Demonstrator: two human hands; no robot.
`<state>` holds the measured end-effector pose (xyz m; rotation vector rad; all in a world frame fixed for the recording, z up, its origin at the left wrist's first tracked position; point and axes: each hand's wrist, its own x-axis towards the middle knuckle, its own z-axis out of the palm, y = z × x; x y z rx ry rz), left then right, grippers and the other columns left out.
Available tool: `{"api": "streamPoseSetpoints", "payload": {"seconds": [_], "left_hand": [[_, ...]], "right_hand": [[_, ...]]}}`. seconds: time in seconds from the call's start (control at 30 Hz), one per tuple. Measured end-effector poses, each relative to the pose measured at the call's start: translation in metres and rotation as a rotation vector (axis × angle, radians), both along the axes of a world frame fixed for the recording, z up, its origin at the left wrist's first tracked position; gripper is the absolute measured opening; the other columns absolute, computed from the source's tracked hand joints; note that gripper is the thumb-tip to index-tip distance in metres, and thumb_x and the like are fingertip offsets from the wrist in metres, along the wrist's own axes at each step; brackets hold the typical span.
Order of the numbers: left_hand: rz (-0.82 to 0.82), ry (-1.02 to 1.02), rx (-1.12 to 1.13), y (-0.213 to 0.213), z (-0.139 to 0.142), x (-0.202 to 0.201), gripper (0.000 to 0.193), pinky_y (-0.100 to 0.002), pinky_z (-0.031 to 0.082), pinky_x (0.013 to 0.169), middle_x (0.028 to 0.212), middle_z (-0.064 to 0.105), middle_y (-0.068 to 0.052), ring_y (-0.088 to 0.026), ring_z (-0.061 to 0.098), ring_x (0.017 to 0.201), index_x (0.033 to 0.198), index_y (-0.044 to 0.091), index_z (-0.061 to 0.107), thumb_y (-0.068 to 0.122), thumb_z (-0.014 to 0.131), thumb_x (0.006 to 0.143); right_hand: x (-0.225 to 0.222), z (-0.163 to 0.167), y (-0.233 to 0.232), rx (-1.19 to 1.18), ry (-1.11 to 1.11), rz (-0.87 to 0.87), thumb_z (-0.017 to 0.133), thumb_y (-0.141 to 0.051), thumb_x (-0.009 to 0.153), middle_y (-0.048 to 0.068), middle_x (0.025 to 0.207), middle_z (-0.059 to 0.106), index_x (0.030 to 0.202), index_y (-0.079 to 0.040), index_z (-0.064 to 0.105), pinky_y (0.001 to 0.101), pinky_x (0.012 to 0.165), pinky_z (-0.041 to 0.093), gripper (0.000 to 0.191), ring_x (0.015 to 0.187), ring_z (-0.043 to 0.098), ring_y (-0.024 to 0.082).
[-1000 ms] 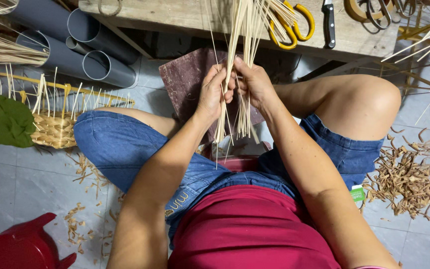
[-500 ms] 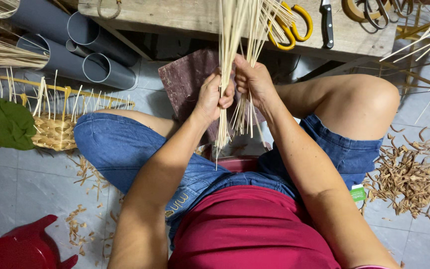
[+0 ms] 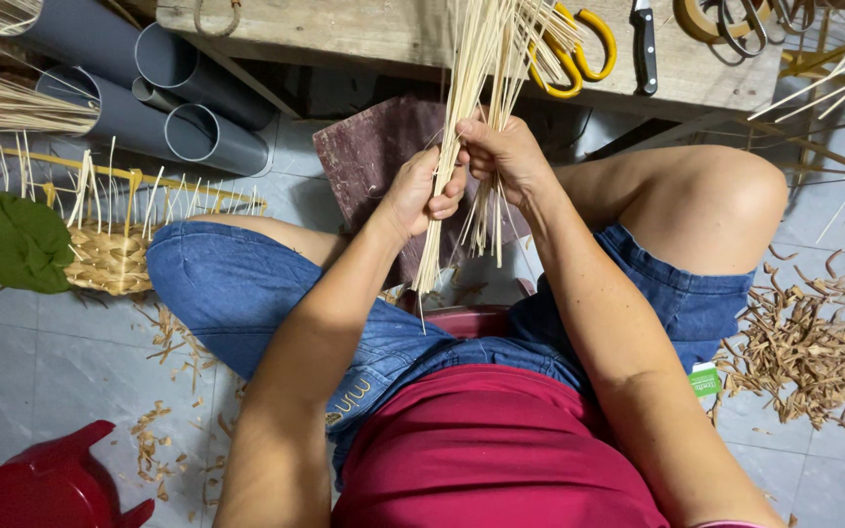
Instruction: The person sits on the floor and uses a small knife to shave and point thin bamboo strips into skewers, drawing the blade along each strip. They gather the finished strips, align them into a bundle, and set the bundle on the work board.
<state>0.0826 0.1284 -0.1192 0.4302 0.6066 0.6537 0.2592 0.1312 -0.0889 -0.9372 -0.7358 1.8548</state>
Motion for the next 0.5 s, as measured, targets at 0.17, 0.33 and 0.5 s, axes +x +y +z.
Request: {"api": "streamPoseSetpoints", "payload": {"seconds": [0.17,0.33,0.5], "left_hand": [[-0.145,-0.067,-0.013,0.003,0.003,-0.012,0.031,-0.025,0.031,0.035,0.065,0.054,-0.005,-0.008,0.039,0.039,0.101,0.006,0.059,0.033,0.045,0.109],[-0.154,-0.105,-0.001,0.007,-0.001,-0.013,0.03,-0.024,0.032,0.038,0.071,0.058,-0.005,-0.007,0.042,0.043,0.104,0.005,0.06,0.032,0.049,0.111],[0.073,-0.028,0.062,0.007,0.0,-0.006,0.025,-0.022,0.04,0.045,0.09,0.067,-0.007,-0.01,0.057,0.057,0.122,0.014,0.056,0.027,0.054,0.102]], "right_hand": [[0.009,0.0,0.001,-0.032,0.006,0.11,0.077,-0.028,0.093,0.003,0.071,0.065,0.099,-0.006,0.067,0.0196,0.043,0.028,0.025,0.049,0.041,0.003],[0.005,-0.002,-0.001,0.035,-0.017,0.029,0.078,-0.021,0.095,0.003,0.073,0.065,0.096,-0.005,0.067,0.0211,0.048,0.03,0.019,0.053,0.043,0.005],[0.003,-0.006,0.002,-0.018,-0.032,-0.135,0.08,-0.018,0.092,-0.005,0.06,0.048,0.086,-0.01,0.062,0.0224,0.044,0.027,0.02,0.047,0.036,0.005]]}}
